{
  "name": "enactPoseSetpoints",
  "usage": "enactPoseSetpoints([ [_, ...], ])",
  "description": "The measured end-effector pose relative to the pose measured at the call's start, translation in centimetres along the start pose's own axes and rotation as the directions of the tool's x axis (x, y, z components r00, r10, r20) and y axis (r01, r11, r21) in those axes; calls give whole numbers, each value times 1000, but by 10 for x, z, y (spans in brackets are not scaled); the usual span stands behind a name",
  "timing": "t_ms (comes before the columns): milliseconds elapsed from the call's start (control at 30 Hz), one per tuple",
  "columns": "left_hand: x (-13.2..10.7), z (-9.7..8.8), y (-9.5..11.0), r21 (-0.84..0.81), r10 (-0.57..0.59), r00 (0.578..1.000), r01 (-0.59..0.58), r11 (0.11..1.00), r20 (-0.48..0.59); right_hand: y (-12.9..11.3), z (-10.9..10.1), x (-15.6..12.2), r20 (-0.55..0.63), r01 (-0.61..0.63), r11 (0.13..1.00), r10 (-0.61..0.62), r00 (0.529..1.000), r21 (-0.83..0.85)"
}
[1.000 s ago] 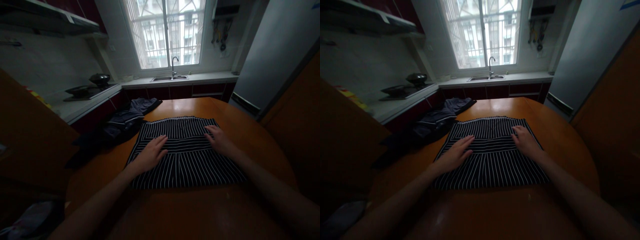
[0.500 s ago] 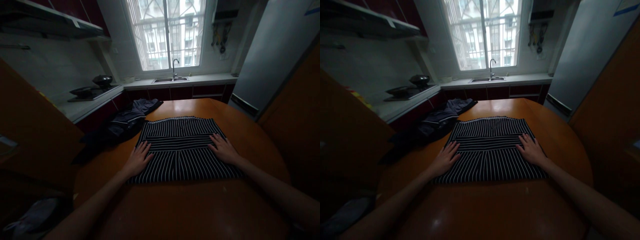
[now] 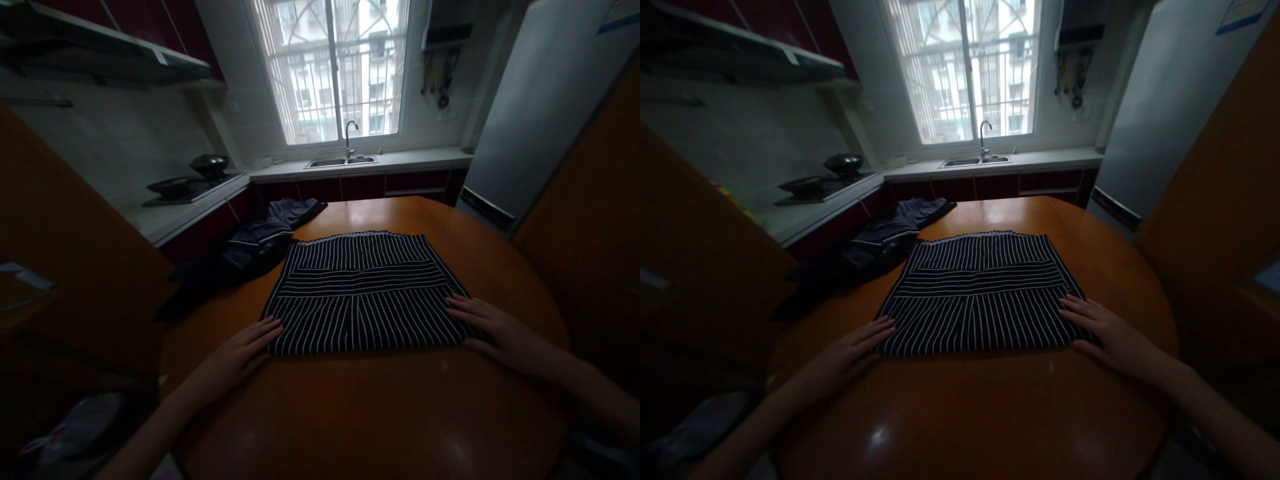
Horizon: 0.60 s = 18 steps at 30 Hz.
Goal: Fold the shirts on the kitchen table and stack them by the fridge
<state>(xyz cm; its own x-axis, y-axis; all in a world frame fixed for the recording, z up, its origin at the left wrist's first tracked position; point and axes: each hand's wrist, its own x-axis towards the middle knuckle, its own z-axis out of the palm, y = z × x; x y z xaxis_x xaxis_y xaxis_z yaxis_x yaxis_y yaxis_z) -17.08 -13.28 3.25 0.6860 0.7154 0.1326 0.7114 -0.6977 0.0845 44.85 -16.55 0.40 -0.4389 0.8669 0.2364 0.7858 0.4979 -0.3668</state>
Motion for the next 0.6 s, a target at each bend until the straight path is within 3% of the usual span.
enactPoseSetpoints([
  [233,2,-4,0,120,65,994,-53,991,-93,20,3,-11,-88,143,986,-150,985,-83],
  [467,11,5,12,123,118,966,-92,988,-228,26,11,-8,-191,47,998,-55,980,-45],
  [600,5,-8,19,42,42,967,-33,999,-251,21,-2,-12,-176,11,999,-6,984,30],
])
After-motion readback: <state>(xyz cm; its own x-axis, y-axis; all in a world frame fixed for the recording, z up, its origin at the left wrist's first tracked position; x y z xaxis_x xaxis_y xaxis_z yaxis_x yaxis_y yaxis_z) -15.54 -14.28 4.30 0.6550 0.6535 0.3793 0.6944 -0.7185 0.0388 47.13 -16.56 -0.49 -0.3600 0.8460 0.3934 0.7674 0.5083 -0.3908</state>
